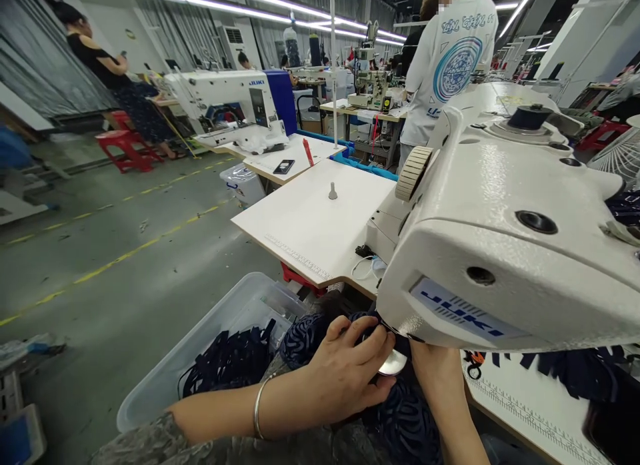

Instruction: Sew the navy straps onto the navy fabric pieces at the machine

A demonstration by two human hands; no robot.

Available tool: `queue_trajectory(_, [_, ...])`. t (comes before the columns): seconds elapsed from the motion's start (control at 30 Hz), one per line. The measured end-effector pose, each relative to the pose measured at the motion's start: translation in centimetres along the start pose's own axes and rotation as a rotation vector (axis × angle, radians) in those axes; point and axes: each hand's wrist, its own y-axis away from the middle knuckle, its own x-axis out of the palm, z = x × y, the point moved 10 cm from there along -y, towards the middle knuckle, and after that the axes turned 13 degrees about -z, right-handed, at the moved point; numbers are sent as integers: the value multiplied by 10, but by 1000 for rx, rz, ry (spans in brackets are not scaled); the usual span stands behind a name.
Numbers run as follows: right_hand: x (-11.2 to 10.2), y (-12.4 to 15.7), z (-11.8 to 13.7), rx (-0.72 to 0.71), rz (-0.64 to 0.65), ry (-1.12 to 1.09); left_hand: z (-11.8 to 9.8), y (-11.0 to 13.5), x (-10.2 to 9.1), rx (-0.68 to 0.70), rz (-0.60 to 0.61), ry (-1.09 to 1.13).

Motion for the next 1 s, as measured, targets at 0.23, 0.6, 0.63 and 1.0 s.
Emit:
queue_trajectory(0.23, [1,2,5,-36,16,5,-2,-5,-6,23,-4,-10])
queue_trajectory(0.6, [1,7,7,75,40,-67,-12,-9,-6,82,24,-17])
queue_trajectory(0.63, [1,7,7,85,43,-73,-12,-8,-5,82,25,-14])
queue_trajectory(1.0, [-45,100,26,347,117,-267,54,134,112,-526,35,306])
